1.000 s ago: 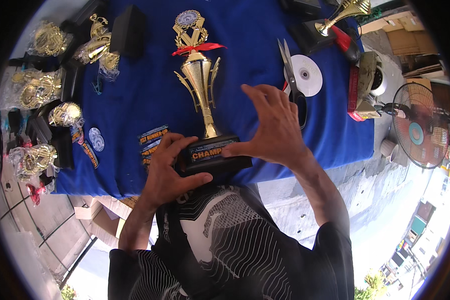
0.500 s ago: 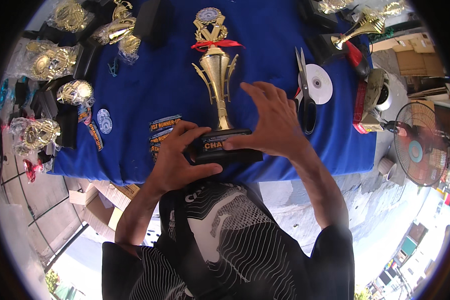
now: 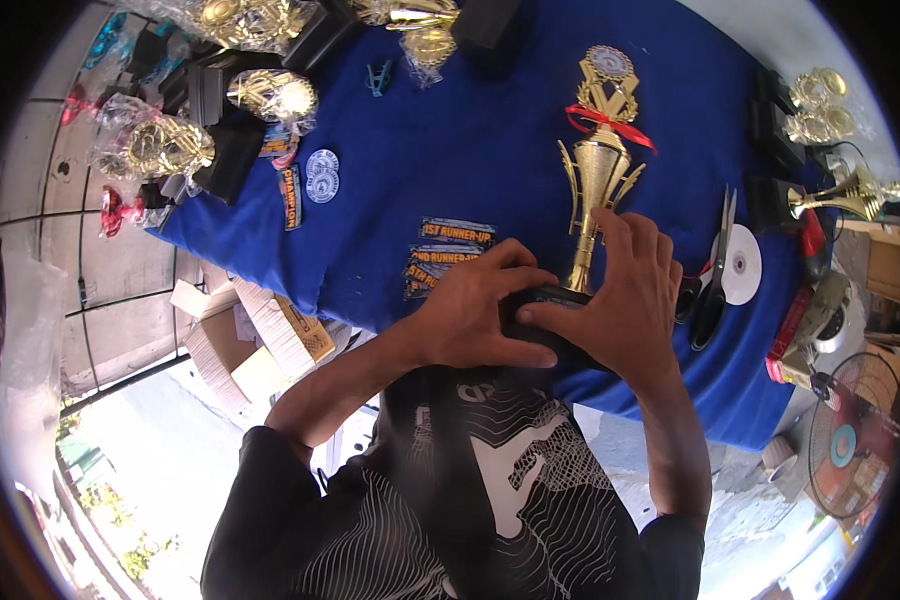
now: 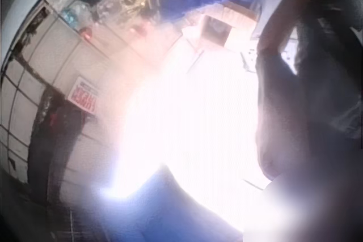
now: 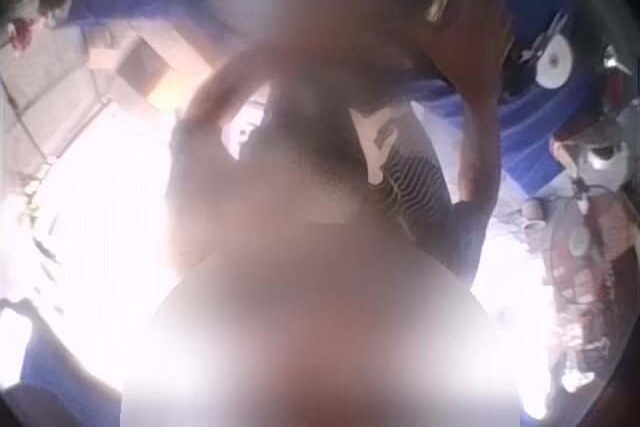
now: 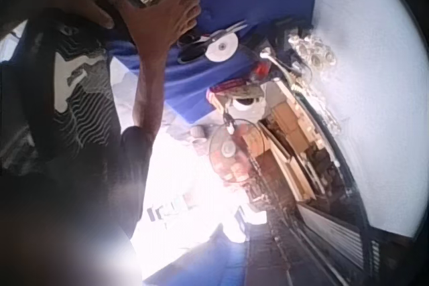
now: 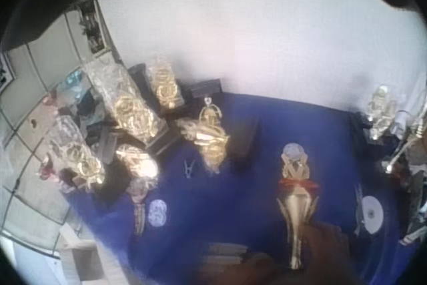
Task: The person unwraps a gold trophy, ties a red ribbon around its neck, and attaches a circular badge to the top. They then select a rectangular sticker from a set and affix it to the trophy base before placing the finished trophy aside.
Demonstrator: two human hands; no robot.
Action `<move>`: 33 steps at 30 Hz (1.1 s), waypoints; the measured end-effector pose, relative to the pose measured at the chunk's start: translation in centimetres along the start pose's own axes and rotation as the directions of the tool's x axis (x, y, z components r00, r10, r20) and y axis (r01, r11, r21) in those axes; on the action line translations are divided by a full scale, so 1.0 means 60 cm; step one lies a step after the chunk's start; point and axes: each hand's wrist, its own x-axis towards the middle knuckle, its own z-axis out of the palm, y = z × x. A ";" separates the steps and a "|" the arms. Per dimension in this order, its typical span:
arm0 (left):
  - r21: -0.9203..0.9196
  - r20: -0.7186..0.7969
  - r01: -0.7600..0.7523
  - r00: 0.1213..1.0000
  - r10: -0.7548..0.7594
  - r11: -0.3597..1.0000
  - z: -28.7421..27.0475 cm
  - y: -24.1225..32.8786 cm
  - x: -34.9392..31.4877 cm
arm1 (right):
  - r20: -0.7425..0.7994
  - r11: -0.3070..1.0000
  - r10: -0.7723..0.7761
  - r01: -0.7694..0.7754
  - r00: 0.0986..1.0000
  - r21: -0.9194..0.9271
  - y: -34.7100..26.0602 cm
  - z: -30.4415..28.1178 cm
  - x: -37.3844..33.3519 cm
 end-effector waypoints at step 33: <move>0.064 -0.986 0.998 0.065 0.153 -0.011 -0.249 -0.400 -0.517 | -0.494 0.766 0.049 0.285 0.868 0.576 0.091 -0.080 0.246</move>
